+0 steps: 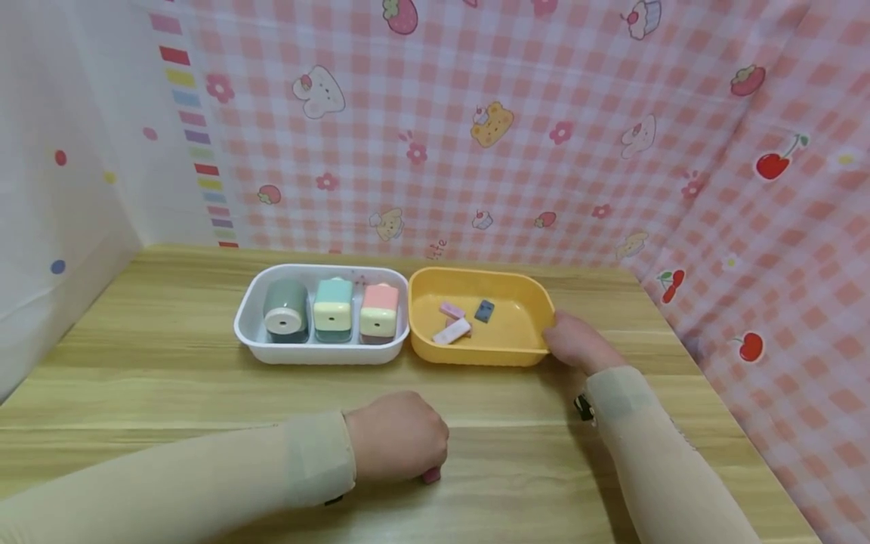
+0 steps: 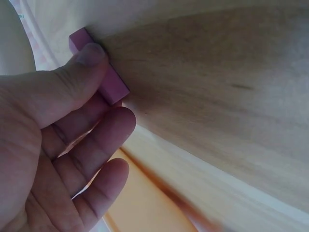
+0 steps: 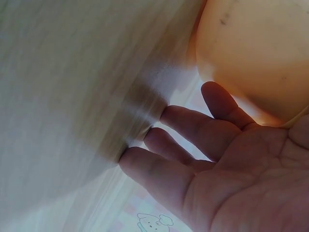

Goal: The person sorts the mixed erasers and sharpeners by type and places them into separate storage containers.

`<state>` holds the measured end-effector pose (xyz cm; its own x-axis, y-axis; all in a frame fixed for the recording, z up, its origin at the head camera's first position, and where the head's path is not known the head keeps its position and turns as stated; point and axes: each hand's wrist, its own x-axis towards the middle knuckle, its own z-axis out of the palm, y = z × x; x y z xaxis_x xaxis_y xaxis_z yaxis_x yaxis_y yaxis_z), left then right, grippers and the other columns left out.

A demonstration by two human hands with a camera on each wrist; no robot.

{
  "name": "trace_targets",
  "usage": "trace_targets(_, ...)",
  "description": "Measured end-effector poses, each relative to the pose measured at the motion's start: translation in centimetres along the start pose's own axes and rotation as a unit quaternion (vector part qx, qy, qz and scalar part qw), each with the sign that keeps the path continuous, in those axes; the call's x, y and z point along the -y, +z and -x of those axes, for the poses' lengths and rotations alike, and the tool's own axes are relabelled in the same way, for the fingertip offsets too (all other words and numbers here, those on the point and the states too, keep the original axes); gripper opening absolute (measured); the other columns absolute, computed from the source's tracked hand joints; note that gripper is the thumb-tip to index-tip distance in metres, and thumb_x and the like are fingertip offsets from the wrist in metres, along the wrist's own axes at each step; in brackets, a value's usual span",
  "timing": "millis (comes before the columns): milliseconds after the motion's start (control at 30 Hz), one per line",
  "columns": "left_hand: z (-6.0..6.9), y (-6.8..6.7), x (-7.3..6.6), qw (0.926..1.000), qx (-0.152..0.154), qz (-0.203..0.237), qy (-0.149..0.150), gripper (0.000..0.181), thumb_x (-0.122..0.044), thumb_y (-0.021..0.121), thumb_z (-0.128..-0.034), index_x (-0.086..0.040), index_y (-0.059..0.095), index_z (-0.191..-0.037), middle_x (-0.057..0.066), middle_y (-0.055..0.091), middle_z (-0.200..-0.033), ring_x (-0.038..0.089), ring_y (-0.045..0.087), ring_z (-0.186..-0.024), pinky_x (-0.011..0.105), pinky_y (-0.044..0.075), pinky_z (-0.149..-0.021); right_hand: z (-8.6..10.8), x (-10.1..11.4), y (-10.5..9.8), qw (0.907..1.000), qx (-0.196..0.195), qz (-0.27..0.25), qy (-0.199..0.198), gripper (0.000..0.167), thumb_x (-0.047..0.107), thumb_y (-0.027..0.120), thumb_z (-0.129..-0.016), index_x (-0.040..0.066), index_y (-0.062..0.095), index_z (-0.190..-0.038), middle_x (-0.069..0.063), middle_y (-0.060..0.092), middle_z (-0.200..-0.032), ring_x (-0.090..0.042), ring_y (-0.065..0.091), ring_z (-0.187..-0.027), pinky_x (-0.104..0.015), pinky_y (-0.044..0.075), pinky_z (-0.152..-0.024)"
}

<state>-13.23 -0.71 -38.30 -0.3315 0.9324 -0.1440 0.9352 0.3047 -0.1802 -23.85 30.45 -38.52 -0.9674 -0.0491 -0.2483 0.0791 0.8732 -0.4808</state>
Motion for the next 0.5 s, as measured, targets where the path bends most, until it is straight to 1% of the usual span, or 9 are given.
trace_targets(133,0.15,-0.03,-0.19,1.0000,-0.004,0.002,-0.006,0.021,-0.040,0.073,-0.0971,-0.033,0.076,-0.078,-0.016,0.071,-0.079,0.004,0.058,-0.062,0.024,0.054,-0.066,0.07,-0.03,0.11,1.0000,0.000,-0.007,0.003,0.035,0.012,0.043,-0.096,-0.005,0.059,-0.123,-0.018,0.062,-0.105,-0.030,0.057,-0.096,-0.046,0.047,-0.092)
trace_targets(333,0.21,0.11,-0.29,0.9999,-0.007,-0.003,-0.011,0.018,-0.040,0.072,-0.0976,-0.034,0.078,-0.082,-0.016,0.071,-0.079,0.005,0.061,-0.064,0.024,0.054,-0.067,0.09,0.05,0.05,0.9999,-0.006,0.012,-0.009,0.032,0.011,0.044,-0.095,-0.004,0.060,-0.117,-0.017,0.062,-0.101,-0.031,0.058,-0.094,-0.046,0.048,-0.089)
trace_targets(500,0.23,0.15,-0.24,0.9999,-0.005,-0.006,-0.013,0.018,-0.042,0.070,-0.0988,-0.035,0.080,-0.085,-0.017,0.071,-0.080,0.004,0.063,-0.066,0.024,0.054,-0.067,0.08,0.18,-0.07,0.9999,-0.005,0.013,-0.003,0.033,0.011,0.044,-0.095,-0.005,0.060,-0.119,-0.018,0.063,-0.103,-0.031,0.058,-0.095,-0.047,0.049,-0.091)
